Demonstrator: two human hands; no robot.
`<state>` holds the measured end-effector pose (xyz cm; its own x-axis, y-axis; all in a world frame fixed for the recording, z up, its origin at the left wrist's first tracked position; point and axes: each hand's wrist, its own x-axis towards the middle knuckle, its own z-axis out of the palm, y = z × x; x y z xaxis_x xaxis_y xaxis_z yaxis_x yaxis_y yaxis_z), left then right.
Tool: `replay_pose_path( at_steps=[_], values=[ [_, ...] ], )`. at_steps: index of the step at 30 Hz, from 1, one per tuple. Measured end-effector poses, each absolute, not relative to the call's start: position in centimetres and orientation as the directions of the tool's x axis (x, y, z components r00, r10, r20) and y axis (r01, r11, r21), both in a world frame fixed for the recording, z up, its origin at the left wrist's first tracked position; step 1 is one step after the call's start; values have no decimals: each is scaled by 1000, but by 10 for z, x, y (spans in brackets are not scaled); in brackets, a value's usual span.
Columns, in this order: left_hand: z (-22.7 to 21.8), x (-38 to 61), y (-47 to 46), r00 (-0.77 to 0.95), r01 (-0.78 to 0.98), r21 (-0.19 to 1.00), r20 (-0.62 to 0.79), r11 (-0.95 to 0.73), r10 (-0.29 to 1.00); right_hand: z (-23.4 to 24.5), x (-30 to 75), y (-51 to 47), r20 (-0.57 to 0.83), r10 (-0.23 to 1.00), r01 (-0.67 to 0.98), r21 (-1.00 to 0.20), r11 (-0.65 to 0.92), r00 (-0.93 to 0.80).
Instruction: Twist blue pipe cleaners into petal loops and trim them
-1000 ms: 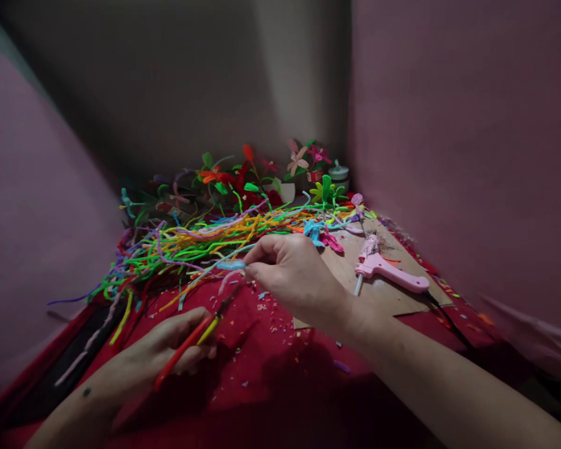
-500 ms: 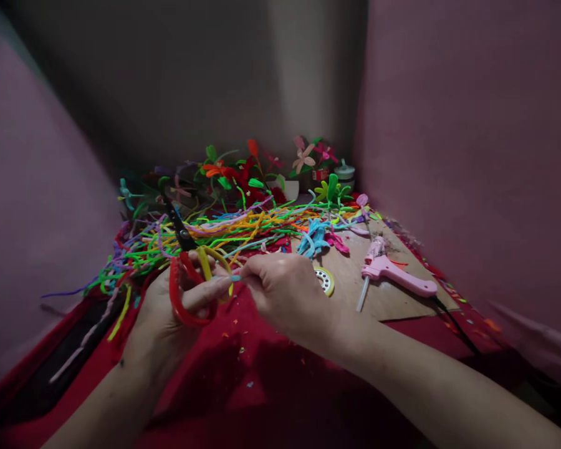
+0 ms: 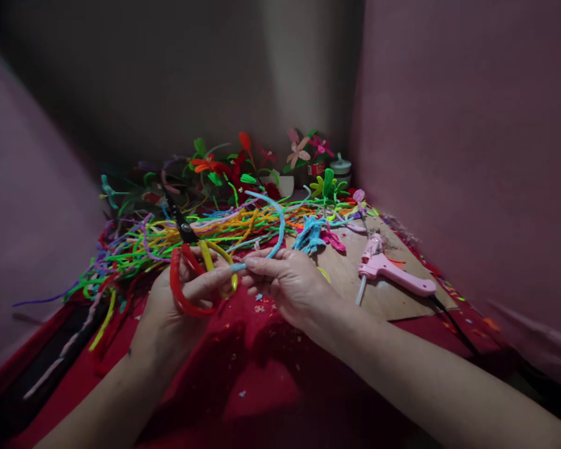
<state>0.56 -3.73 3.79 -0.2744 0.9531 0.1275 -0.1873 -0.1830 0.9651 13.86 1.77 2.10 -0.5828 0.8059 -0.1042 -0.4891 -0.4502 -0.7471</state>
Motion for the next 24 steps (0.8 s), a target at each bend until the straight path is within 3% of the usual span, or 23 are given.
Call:
replay_pose_path(
  at_steps=[9, 24],
  values=[
    [37, 0, -22, -337, -128, 982, 87, -137, 938, 23, 132, 29, -115, 825, -376, -849, -370, -553],
    [18, -8, -24, -292, -118, 981, 112, -152, 950, 4, 128, 32, -98, 752, -461, -736, -496, -652]
  ],
)
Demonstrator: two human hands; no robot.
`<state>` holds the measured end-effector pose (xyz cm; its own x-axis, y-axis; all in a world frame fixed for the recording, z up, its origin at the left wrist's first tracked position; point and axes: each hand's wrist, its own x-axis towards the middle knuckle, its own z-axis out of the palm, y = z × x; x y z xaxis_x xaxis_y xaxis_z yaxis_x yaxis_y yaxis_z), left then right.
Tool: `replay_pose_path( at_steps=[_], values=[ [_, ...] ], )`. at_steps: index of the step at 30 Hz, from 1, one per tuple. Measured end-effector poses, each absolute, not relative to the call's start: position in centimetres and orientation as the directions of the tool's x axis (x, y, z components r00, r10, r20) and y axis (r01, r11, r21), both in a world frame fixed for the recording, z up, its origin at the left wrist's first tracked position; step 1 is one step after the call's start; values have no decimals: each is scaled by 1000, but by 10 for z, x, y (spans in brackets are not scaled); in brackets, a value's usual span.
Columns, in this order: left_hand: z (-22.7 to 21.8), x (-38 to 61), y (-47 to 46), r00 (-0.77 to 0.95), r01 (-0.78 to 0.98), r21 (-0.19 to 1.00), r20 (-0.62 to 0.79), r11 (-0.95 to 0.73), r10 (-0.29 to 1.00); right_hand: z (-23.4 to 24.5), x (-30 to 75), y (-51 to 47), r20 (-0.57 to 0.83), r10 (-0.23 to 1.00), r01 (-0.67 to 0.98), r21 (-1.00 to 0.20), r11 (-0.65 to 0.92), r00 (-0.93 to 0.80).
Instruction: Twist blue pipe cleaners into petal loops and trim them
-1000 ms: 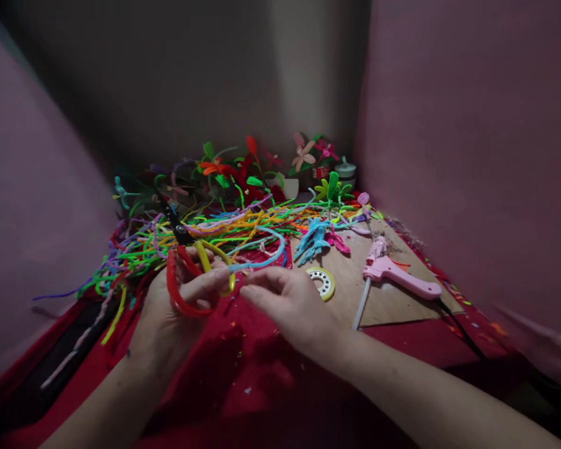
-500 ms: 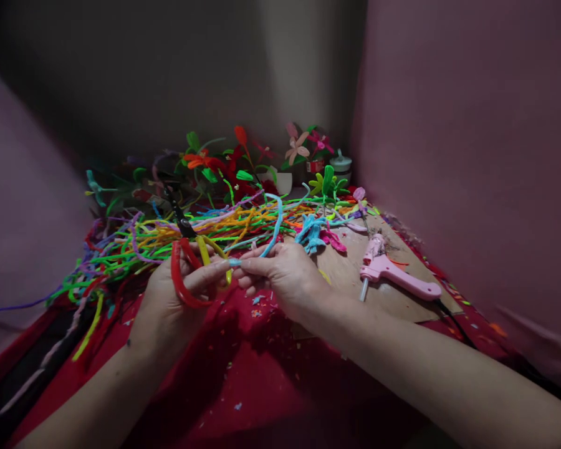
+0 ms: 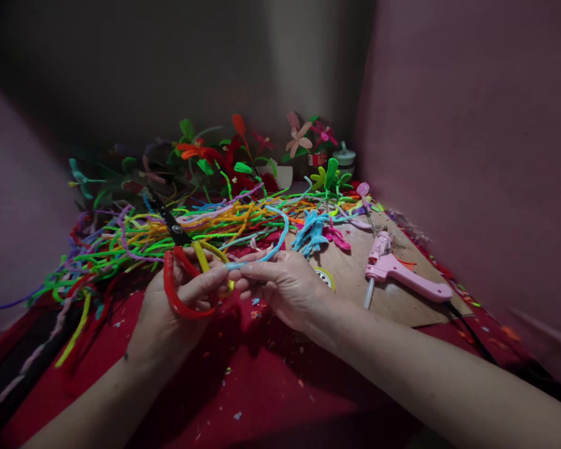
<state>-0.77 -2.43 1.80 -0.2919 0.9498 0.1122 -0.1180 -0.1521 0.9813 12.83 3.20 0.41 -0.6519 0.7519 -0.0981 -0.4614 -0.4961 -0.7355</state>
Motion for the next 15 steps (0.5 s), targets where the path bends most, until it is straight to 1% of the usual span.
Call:
replay_pose_path(
  at_steps=[3, 6, 10, 15],
  values=[
    [21, -9, -26, -262, -15, 988, 141, -151, 955, 3, 128, 31, -121, 768, -464, -734, -495, -629],
    [24, -8, -29, -278, 55, 988, 156, -147, 948, 3, 129, 29, -146, 783, -474, -724, -501, -605],
    [28, -5, -31, -324, 36, 990, 139, -135, 936, 6, 131, 28, -143, 785, -477, -725, -497, -602],
    [27, -5, -31, -303, 21, 996, 87, -85, 949, 6, 132, 31, -72, 800, -513, -733, -448, -596]
  ],
)
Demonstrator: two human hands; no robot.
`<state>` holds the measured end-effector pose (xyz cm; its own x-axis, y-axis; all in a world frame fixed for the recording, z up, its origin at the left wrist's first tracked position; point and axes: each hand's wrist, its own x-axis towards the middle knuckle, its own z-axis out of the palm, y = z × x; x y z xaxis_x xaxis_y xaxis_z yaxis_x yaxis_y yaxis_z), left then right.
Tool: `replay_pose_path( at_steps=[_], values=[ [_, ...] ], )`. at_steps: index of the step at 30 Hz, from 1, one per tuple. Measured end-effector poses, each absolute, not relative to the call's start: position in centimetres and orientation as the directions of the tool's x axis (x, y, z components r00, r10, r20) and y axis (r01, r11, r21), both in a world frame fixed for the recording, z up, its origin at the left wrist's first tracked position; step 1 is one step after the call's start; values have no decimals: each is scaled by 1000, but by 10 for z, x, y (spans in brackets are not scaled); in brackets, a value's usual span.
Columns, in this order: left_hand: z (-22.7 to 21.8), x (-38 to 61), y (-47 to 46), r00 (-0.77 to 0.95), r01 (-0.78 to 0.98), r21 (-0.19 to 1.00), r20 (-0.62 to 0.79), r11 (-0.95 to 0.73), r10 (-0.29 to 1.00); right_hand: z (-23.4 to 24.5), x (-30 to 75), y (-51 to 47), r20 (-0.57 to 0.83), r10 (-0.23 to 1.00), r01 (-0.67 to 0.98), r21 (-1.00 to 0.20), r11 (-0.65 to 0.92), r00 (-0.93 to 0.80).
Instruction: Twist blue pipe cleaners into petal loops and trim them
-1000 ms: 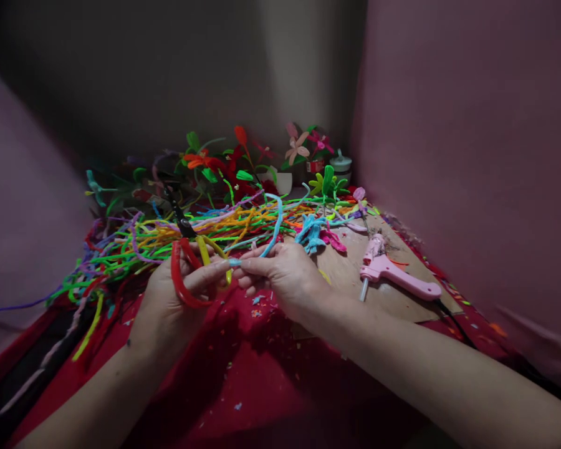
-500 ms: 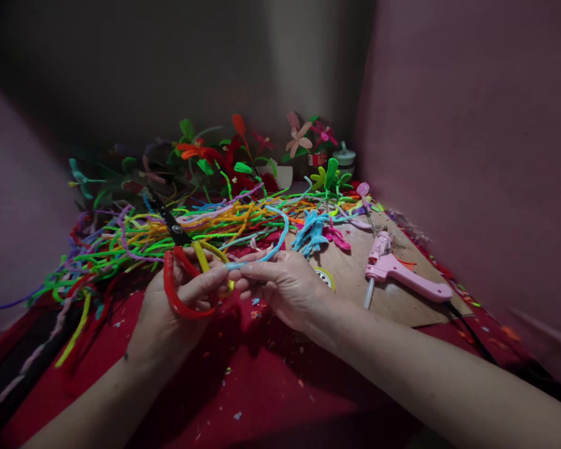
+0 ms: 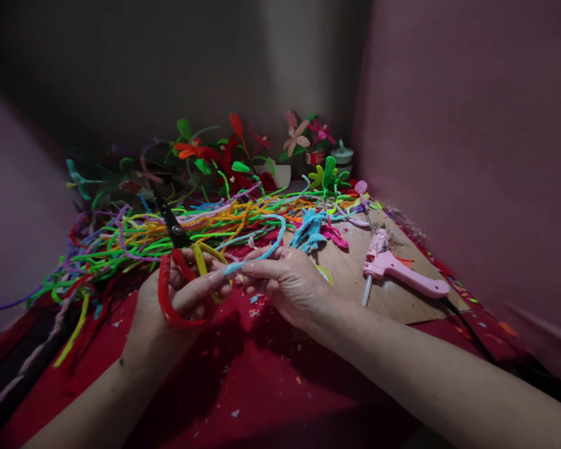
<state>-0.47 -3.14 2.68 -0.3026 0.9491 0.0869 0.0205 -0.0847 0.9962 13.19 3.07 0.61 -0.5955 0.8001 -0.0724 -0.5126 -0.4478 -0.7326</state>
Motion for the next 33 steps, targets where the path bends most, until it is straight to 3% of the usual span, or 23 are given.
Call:
replay_pose_path(
  at_steps=[7, 17, 24, 27, 29, 33],
  values=[
    [17, -8, -31, -254, -29, 992, 108, -120, 961, 4, 134, 32, -72, 808, -526, -726, -444, -584],
    [19, -6, -31, -283, 36, 995, 98, -91, 954, 6, 134, 33, -85, 832, -520, -744, -419, -548],
    [24, -5, -29, -274, 223, 974, 89, -27, 957, 9, 136, 33, -46, 865, -515, -787, -340, -499],
    [26, -20, -28, -153, 499, 866, 134, -40, 979, 10, 140, 37, -2, 905, -512, -824, -243, -426],
    [27, -29, -29, -67, 719, 690, 182, -79, 981, 11, 143, 42, 57, 919, -516, -840, -167, -390],
    [29, -36, -32, 59, 894, 432, 147, -118, 987, 14, 148, 52, 125, 931, -496, -866, -67, -344]
  ],
)
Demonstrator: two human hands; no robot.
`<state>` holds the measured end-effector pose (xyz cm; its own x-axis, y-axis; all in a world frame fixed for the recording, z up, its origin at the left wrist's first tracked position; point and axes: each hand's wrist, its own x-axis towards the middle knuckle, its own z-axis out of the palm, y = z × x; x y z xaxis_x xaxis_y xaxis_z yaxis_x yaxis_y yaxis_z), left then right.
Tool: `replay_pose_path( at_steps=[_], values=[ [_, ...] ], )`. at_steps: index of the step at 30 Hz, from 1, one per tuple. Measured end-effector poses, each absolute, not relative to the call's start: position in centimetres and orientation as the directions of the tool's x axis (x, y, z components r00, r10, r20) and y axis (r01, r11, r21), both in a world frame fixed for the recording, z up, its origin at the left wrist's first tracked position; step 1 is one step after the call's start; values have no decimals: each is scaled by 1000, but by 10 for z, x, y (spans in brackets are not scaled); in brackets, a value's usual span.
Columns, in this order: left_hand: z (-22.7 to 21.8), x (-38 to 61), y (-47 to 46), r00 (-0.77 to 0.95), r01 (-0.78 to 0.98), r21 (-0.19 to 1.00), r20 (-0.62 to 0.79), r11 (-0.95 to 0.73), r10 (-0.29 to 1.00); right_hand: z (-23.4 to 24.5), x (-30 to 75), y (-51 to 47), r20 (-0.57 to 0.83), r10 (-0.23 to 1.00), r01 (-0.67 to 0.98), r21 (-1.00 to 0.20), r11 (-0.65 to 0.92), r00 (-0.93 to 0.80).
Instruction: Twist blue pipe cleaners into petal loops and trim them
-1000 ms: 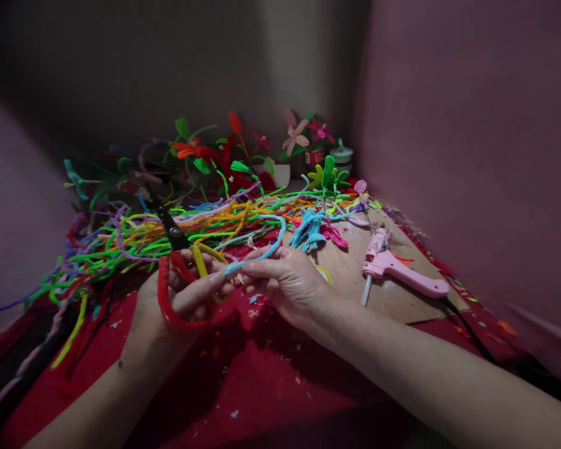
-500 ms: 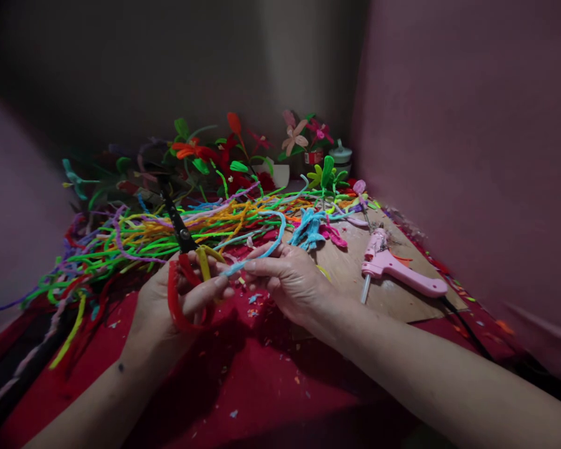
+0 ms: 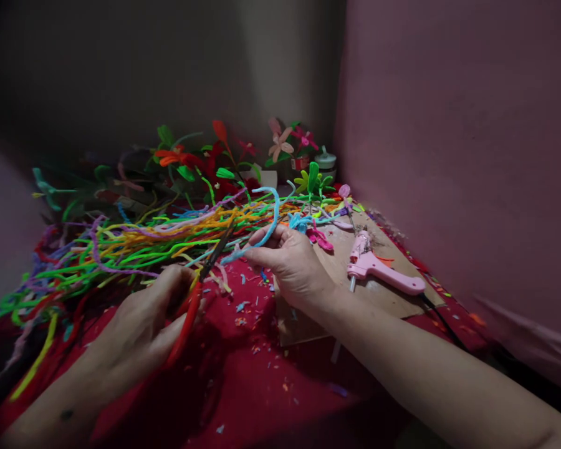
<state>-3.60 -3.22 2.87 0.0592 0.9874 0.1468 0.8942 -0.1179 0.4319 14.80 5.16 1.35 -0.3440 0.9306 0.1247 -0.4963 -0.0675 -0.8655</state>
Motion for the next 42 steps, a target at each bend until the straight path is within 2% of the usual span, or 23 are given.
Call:
replay_pose_path(
  at_steps=[5, 12, 17, 29, 38, 42],
  values=[
    [25, -34, -33, 73, 978, 188, 113, -93, 991, 17, 151, 58, 109, 933, -498, -863, -82, -343],
    [23, -33, -30, 105, 993, 41, 120, -110, 987, 13, 152, 63, 61, 921, -517, -841, -160, -384],
    [22, -31, -31, 90, 996, 2, 106, -91, 990, 14, 151, 63, -6, 919, -497, -839, -219, -395],
    [13, -30, -32, 119, 987, -127, 170, -98, 978, 13, 152, 62, -29, 885, -490, -824, -284, -464],
    [8, -29, -30, 122, 992, -44, 54, -119, 991, 11, 154, 62, -72, 869, -495, -798, -344, -489],
    [7, -28, -31, 103, 990, -103, 27, -100, 994, 11, 155, 63, -70, 873, -491, -804, -336, -483]
  ],
)
